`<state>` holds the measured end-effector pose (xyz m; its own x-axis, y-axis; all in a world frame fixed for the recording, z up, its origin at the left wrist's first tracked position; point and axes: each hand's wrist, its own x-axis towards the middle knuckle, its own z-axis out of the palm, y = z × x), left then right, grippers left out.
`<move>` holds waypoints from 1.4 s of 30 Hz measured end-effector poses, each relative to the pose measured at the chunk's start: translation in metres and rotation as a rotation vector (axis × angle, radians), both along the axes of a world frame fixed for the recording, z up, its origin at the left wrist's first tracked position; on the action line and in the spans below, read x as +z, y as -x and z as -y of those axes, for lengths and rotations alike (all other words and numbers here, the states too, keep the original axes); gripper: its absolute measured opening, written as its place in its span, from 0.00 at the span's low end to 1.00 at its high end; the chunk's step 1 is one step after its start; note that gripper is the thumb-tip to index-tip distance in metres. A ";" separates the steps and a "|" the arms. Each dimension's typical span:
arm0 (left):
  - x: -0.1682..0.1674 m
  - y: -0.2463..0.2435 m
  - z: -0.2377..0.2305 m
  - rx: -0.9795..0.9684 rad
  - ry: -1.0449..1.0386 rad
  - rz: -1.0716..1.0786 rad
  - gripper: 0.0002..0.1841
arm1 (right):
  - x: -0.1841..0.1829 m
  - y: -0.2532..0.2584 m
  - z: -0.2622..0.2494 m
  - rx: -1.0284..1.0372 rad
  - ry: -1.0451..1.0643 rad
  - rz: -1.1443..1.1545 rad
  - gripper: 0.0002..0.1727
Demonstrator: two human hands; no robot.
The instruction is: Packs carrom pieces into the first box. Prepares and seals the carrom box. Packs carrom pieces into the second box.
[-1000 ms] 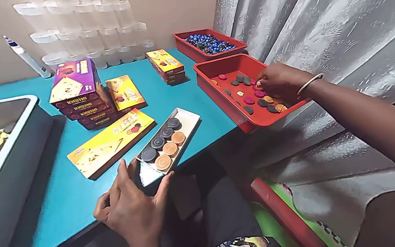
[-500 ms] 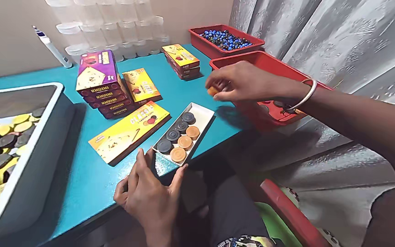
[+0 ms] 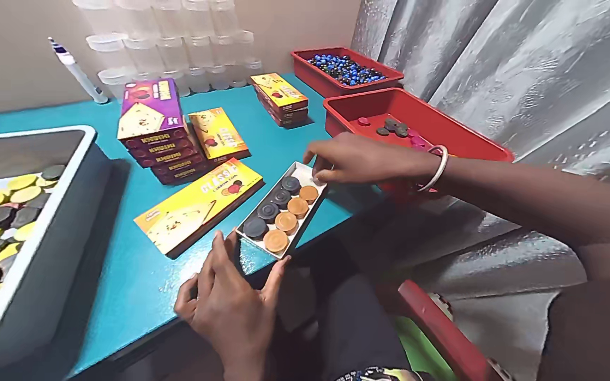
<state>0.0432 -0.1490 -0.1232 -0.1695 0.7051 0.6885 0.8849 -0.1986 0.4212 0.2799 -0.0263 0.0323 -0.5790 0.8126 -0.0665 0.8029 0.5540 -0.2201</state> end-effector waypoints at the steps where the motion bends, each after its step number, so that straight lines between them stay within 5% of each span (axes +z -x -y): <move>1: 0.000 0.000 0.000 -0.010 0.001 0.001 0.54 | 0.012 -0.011 -0.002 -0.034 -0.038 -0.045 0.16; 3: 0.001 0.000 0.000 -0.020 0.027 0.016 0.56 | 0.039 -0.049 -0.009 -0.125 -0.090 -0.062 0.12; 6: 0.004 0.000 0.002 -0.028 0.060 0.029 0.57 | 0.060 -0.120 -0.013 -0.334 -0.058 0.250 0.10; 9: 0.007 0.003 0.006 -0.071 0.112 0.019 0.56 | 0.045 -0.172 -0.005 -0.557 0.151 0.565 0.13; 12: 0.007 0.004 0.009 -0.097 0.178 0.036 0.55 | 0.023 -0.201 0.004 -0.571 0.258 0.650 0.09; 18: 0.003 0.003 0.008 -0.098 0.193 0.036 0.54 | 0.005 -0.205 0.006 -0.543 0.045 0.521 0.10; 27: 0.003 0.002 0.007 -0.106 0.165 0.071 0.54 | 0.001 -0.224 -0.004 -0.499 0.093 0.342 0.12; 33: 0.003 0.002 0.007 -0.099 0.150 0.074 0.55 | 0.018 -0.221 0.015 -0.649 0.052 0.346 0.14; 37: 0.006 0.001 0.007 -0.093 0.147 0.073 0.56 | 0.021 -0.219 0.022 -0.795 0.066 0.595 0.16; 42: 0.006 0.001 0.008 -0.092 0.151 0.077 0.55 | 0.005 -0.220 0.011 -0.747 0.137 0.552 0.13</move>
<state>0.0423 -0.1567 -0.1177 -0.1478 0.8143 0.5613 0.8302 -0.2063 0.5179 0.4998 -0.0374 0.0370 0.2316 0.9258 -0.2988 0.9504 -0.1497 0.2727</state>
